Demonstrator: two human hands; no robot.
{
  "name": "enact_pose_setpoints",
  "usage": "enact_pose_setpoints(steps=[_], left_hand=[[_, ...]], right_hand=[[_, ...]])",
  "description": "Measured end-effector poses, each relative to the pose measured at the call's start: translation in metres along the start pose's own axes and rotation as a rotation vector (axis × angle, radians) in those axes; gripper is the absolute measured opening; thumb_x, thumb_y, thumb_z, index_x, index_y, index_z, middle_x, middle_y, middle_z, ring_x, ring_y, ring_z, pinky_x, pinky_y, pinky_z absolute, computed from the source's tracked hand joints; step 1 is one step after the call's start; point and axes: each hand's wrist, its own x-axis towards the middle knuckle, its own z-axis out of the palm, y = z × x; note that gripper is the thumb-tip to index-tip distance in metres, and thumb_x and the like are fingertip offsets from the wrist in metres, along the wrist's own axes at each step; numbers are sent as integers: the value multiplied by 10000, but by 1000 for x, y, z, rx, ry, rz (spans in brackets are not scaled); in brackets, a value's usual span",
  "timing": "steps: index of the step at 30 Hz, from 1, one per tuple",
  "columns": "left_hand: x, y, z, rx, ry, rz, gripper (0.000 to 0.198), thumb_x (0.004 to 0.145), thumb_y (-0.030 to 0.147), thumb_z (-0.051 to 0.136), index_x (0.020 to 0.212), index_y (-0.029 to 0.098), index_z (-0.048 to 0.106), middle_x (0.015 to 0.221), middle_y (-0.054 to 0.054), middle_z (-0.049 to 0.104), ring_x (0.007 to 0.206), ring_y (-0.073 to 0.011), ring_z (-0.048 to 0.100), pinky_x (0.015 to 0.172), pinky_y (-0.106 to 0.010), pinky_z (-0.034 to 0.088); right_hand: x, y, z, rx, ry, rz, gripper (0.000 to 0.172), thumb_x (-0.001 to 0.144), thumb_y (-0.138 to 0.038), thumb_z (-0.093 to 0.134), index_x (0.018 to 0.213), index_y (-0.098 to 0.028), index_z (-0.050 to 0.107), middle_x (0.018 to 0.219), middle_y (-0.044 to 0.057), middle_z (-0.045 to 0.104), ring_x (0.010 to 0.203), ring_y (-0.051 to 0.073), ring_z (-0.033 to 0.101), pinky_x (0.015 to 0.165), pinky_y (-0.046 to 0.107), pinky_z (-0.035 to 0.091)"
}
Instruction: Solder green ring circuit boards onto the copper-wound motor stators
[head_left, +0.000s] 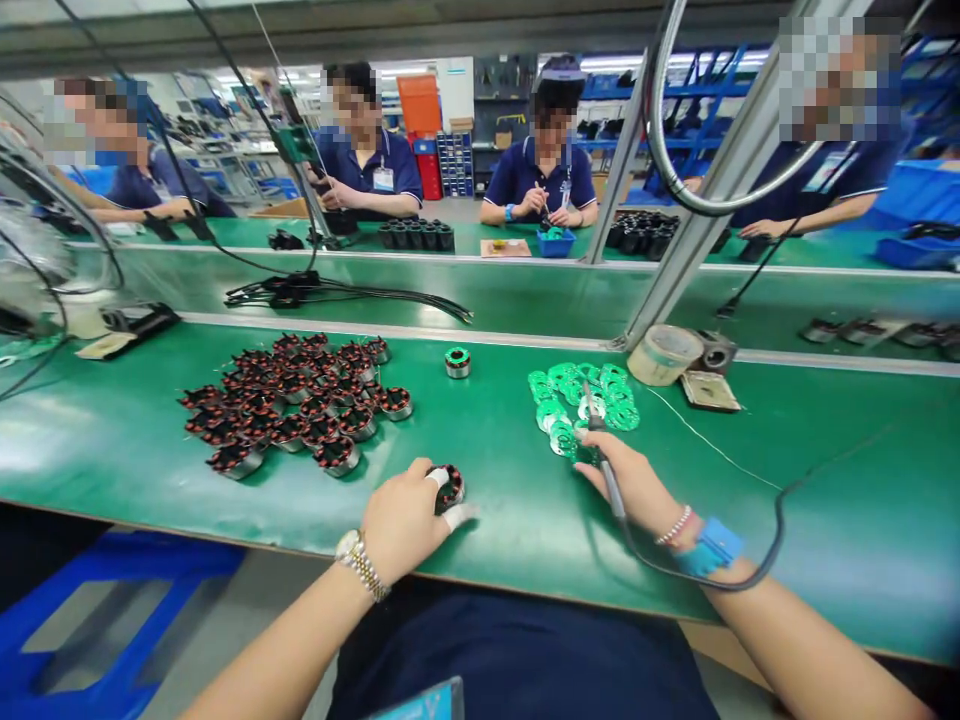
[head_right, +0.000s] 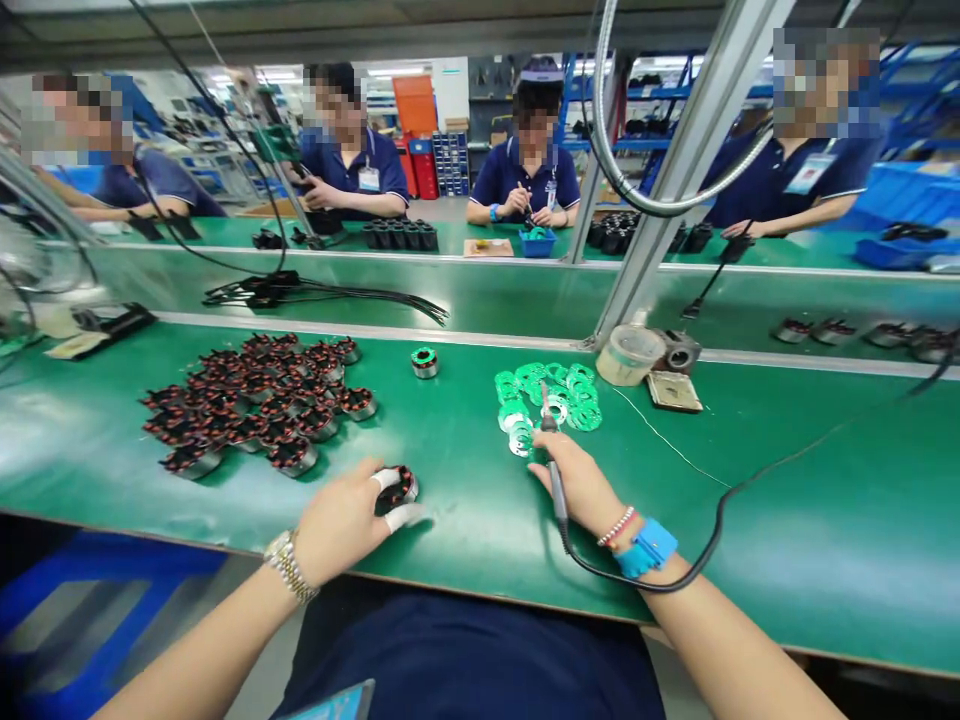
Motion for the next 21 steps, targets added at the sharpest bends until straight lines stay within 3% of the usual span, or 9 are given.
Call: enact_pose_setpoints(steps=[3, 5, 7, 10, 12, 15, 18, 21], left_hand=[[-12, 6, -4, -199, -78, 7, 366, 723, 546, 522, 964, 284, 606, 762, -44, 632, 587, -183, 609, 573, -287, 474], [-20, -4, -4, -424, -155, 16, 361, 783, 488, 482, 1071, 277, 538, 766, -20, 647, 628, -167, 621, 623, -273, 495], [-28, -21, 0, -560, -158, -20, 345, 830, 420, 440, 1125, 248, 488, 825, -24, 659, 712, -162, 634, 718, -282, 506], [-33, -44, 11, -436, -73, 5, 361, 804, 410, 488, 1109, 219, 528, 1046, -89, 629, 1003, -230, 573, 917, -379, 430], [-27, -50, 18, -310, -90, 112, 489, 749, 451, 555, 1183, 230, 507, 1269, -109, 503, 1226, -295, 384, 1019, -466, 305], [-7, -39, 21, -289, -196, 272, 767, 664, 509, 628, 1331, 266, 338, 1423, -91, 301, 1331, -323, 156, 1056, -538, 167], [14, -19, 21, -382, -299, 407, 787, 594, 501, 690, 1291, 296, 388, 1413, -69, 326, 1333, -307, 160, 1062, -542, 125], [20, -3, 21, -482, -308, 390, 656, 590, 459, 701, 1183, 265, 495, 1354, -77, 420, 1306, -285, 258, 1071, -518, 149]], right_hand=[[8, 2, 11, -3, -73, -38, 227, 806, -217, 543, 1024, -183, 494, 1001, 86, 577, 917, 208, 584, 802, 351, 500], [16, 5, 16, -3, -99, -53, 213, 814, -186, 519, 1026, -182, 497, 981, 86, 572, 901, 207, 577, 790, 360, 499], [20, 7, 17, 2, -115, -66, 198, 824, -164, 493, 1021, -175, 500, 967, 94, 565, 883, 207, 567, 782, 368, 494], [19, 1, 13, 17, -124, -80, 177, 833, -154, 470, 1007, -165, 499, 961, 109, 553, 905, 217, 541, 783, 371, 482], [12, -13, 11, 44, -149, -106, 182, 834, -155, 471, 1013, -170, 493, 965, 104, 548, 908, 207, 534, 780, 350, 482], [-3, -42, 12, 140, -288, -202, 194, 833, -126, 457, 1014, -183, 493, 997, 88, 545, 911, 180, 537, 794, 319, 480], [-18, -64, 17, 194, -347, -193, 203, 835, -101, 436, 1005, -194, 498, 984, 81, 560, 990, 193, 512, 824, 339, 467], [-30, -73, 19, 282, -249, -96, 227, 809, -148, 521, 1030, -184, 481, 969, 90, 565, 937, 193, 527, 798, 334, 477]])
